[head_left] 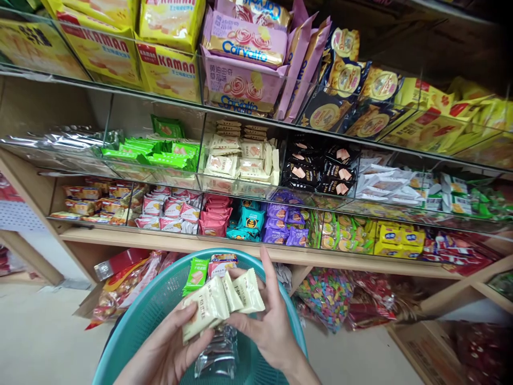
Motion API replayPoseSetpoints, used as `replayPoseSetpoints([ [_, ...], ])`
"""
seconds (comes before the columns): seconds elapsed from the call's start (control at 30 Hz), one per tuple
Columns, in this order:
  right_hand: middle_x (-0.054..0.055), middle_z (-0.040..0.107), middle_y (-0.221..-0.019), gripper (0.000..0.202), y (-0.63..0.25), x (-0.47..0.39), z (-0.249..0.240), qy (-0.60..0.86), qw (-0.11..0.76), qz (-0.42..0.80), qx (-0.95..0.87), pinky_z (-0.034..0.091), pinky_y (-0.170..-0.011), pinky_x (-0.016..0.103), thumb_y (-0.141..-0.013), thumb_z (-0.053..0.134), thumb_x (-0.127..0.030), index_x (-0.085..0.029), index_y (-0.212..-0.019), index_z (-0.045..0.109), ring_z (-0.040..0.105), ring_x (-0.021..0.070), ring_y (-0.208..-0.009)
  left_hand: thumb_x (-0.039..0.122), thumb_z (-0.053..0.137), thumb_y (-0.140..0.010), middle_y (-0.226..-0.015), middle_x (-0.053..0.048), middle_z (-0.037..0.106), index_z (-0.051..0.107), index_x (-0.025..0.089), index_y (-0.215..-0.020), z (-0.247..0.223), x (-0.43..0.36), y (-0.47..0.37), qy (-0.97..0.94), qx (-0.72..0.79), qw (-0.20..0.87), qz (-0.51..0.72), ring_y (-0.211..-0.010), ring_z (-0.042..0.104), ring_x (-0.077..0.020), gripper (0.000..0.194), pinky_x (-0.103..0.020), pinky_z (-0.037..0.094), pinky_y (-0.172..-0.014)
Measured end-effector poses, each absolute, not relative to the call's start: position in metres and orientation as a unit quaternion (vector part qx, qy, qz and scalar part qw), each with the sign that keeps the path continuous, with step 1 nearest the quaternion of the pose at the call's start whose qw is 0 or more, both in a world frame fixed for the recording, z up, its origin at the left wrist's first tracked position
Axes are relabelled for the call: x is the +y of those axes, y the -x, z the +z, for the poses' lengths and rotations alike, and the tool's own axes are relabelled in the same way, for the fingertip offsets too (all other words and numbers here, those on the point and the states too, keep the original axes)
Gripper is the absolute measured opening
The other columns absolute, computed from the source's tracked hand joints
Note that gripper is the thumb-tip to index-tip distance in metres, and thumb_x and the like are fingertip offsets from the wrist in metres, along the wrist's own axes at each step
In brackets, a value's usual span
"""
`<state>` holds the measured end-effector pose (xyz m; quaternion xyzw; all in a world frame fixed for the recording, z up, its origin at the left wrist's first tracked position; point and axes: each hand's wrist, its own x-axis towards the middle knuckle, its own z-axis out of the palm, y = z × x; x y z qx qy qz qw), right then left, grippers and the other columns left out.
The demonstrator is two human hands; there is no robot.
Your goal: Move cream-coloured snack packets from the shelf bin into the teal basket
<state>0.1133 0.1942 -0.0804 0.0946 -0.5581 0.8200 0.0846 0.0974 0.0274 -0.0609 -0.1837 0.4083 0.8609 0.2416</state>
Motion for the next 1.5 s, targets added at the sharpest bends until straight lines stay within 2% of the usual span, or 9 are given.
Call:
replayPoseSetpoints([
  [0.1, 0.01, 0.059, -0.127, 0.111, -0.114, 0.194, -0.082, -0.089, 0.081, 0.824, -0.554, 0.044, -0.098, 0.042, -0.063, 0.082, -0.028, -0.031, -0.144, 0.005, 0.058, 0.0235, -0.113, 0.0, 0.064, -0.075, -0.12, -0.014, 0.063, 0.043, 0.015, -0.136, -0.063, 0.026, -0.097, 0.181, 0.396, 0.257, 0.863, -0.1, 0.066, -0.0305, 0.066, -0.031, 0.064, -0.067],
  [0.33, 0.008, 0.057, -0.129, 0.114, -0.118, 0.193, -0.084, -0.1, 0.072, 0.824, -0.554, 0.044, -0.098, 0.043, -0.064, 0.081, -0.025, -0.034, -0.144, 0.0, 0.056, 0.0231, -0.114, 0.004, 0.065, -0.076, -0.121, -0.015, 0.062, 0.037, 0.017, -0.139, -0.071, 0.021, -0.095, 0.173, 0.386, 0.293, 0.857, -0.1, 0.066, -0.0309, 0.07, -0.033, 0.063, -0.069],
  [0.5, 0.006, 0.054, -0.133, 0.109, -0.121, 0.19, -0.085, -0.12, 0.041, 0.781, -0.611, 0.041, -0.101, 0.045, -0.07, 0.077, -0.023, -0.038, -0.144, -0.001, 0.055, 0.0234, -0.115, 0.011, 0.063, -0.081, -0.117, -0.013, 0.063, 0.032, 0.019, -0.141, -0.07, 0.025, -0.097, 0.105, 0.368, 0.339, 0.859, -0.086, 0.069, -0.0246, 0.068, -0.04, 0.06, -0.073],
  [0.67, 0.002, 0.053, -0.134, 0.109, -0.121, 0.187, -0.087, -0.13, 0.04, 0.74, -0.659, 0.043, -0.099, 0.042, -0.067, 0.078, -0.024, -0.041, -0.143, 0.002, 0.052, 0.0234, -0.118, 0.021, 0.057, -0.087, -0.112, -0.012, 0.063, 0.034, 0.021, -0.14, -0.068, 0.03, -0.098, 0.052, 0.354, 0.355, 0.864, -0.076, 0.066, -0.0184, 0.058, -0.037, 0.056, -0.075],
  [0.87, 0.002, 0.056, -0.128, 0.112, -0.12, 0.186, -0.084, -0.117, 0.037, 0.736, -0.666, 0.045, -0.093, 0.038, -0.064, 0.081, -0.023, -0.04, -0.144, 0.004, 0.053, 0.0238, -0.115, 0.026, 0.054, -0.089, -0.117, -0.012, 0.061, 0.041, 0.019, -0.137, -0.065, 0.031, -0.102, 0.059, 0.344, 0.375, 0.859, -0.084, 0.063, -0.0187, 0.05, -0.036, 0.053, -0.081],
  [1.03, 0.003, 0.061, -0.117, 0.118, -0.117, 0.186, -0.085, -0.093, -0.016, 0.824, -0.559, 0.049, -0.082, 0.037, -0.061, 0.082, -0.026, -0.037, -0.144, -0.001, 0.062, 0.0216, -0.093, 0.025, 0.054, -0.089, -0.123, -0.012, 0.058, 0.044, 0.02, -0.135, -0.062, 0.036, -0.104, 0.062, 0.348, 0.385, 0.852, -0.084, 0.063, -0.0179, 0.047, -0.043, 0.051, -0.087],
  [1.13, 0.005, 0.064, -0.113, 0.122, -0.112, 0.189, -0.089, -0.083, -0.033, 0.857, -0.507, 0.046, -0.089, 0.041, -0.057, 0.085, -0.028, -0.033, -0.144, -0.001, 0.061, 0.0242, -0.1, 0.023, 0.052, -0.09, -0.127, -0.012, 0.056, 0.041, 0.019, -0.136, -0.061, 0.039, -0.104, 0.074, 0.348, 0.389, 0.85, -0.091, 0.062, -0.0211, 0.048, -0.046, 0.05, -0.089],
  [1.23, 0.006, 0.062, -0.12, 0.125, -0.109, 0.193, -0.093, -0.071, -0.043, 0.881, -0.466, 0.043, -0.095, 0.041, -0.053, 0.087, -0.027, -0.031, -0.144, 0.001, 0.058, 0.0249, -0.11, 0.022, 0.048, -0.091, -0.129, -0.013, 0.054, 0.035, 0.019, -0.139, -0.058, 0.04, -0.105, 0.066, 0.335, 0.401, 0.85, -0.104, 0.06, -0.0259, 0.051, -0.046, 0.048, -0.09],
  [1.5, 0.006, 0.063, -0.118, 0.115, -0.111, 0.203, -0.099, -0.035, -0.027, 0.92, -0.388, 0.046, -0.093, 0.04, -0.049, 0.088, -0.032, -0.03, -0.143, 0.021, 0.058, 0.0259, -0.108, 0.032, 0.056, -0.086, -0.133, -0.014, 0.053, 0.041, 0.017, -0.137, -0.051, 0.035, -0.114, 0.018, 0.395, 0.442, 0.805, -0.116, 0.054, -0.0302, 0.055, -0.045, 0.041, -0.1],
])
